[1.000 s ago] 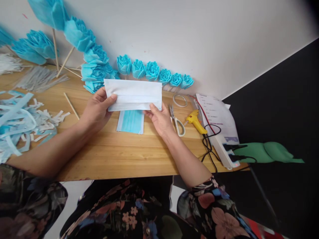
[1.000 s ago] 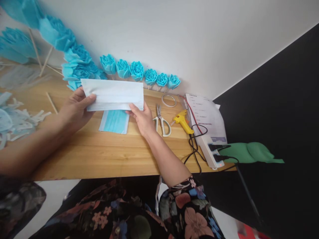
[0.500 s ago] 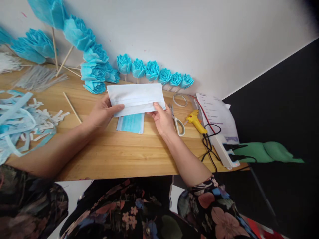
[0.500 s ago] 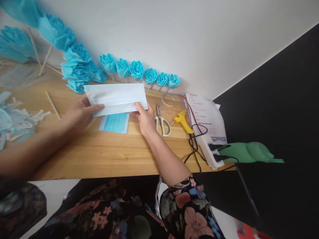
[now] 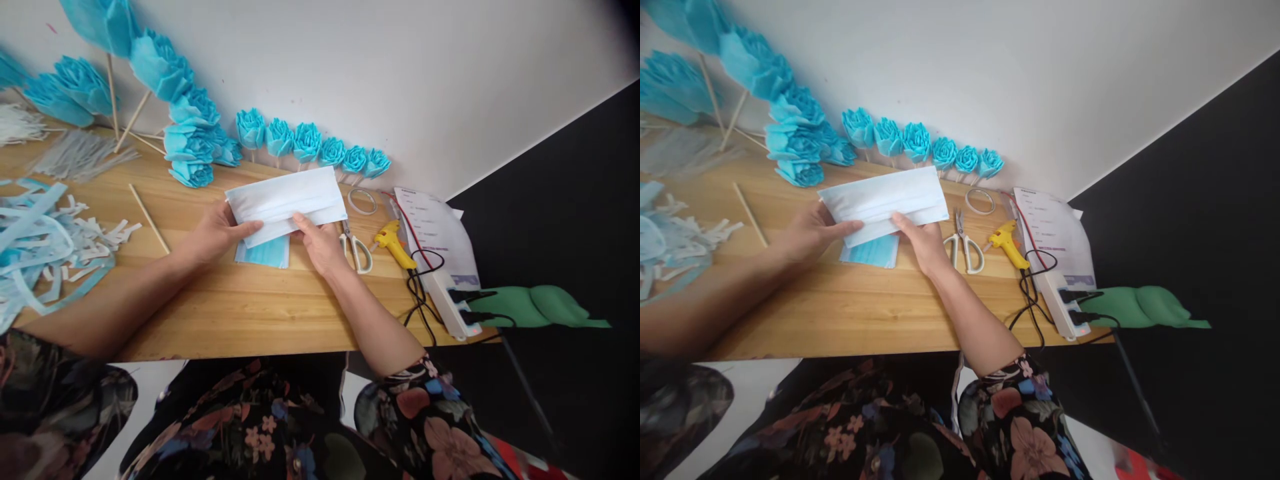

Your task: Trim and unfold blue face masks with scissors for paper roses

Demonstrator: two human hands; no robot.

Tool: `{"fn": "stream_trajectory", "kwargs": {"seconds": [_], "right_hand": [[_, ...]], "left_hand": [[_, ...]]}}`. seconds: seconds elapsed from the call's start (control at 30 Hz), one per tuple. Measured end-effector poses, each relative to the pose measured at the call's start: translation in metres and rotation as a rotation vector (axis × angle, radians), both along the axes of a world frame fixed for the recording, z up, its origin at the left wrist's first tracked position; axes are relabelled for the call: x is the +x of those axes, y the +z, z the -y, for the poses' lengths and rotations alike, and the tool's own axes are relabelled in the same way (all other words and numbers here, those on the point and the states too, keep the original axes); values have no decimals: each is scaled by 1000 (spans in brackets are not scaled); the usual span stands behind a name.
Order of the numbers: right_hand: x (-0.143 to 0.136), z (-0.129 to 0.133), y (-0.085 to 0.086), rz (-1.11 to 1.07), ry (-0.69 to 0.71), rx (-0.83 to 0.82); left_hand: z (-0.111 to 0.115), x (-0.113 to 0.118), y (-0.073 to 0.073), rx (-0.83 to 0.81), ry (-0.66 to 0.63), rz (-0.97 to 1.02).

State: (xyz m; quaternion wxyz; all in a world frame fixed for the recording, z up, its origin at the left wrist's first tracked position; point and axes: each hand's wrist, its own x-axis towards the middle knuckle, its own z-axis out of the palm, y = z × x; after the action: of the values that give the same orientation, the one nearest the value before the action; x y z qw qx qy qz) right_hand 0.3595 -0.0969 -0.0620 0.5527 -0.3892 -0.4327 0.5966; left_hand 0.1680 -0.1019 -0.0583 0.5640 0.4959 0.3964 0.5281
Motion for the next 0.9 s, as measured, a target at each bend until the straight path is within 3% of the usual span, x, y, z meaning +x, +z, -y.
{"fn": "stream_trajectory", "kwargs": {"seconds": [0.17, 0.4, 0.7, 0.9], "right_hand": [[3, -6, -9, 23, -73, 12], [5, -7, -7, 26, -116, 19], [3, -5, -4, 15, -83, 2], [1, -2, -3, 31, 22, -16]], "left_hand": [[-3, -3, -7, 55, 82, 4], [-5, -5, -7, 71, 92, -37], [-4, -3, -6, 38, 69, -30], [-4, -5, -6, 58, 95, -47]]}}
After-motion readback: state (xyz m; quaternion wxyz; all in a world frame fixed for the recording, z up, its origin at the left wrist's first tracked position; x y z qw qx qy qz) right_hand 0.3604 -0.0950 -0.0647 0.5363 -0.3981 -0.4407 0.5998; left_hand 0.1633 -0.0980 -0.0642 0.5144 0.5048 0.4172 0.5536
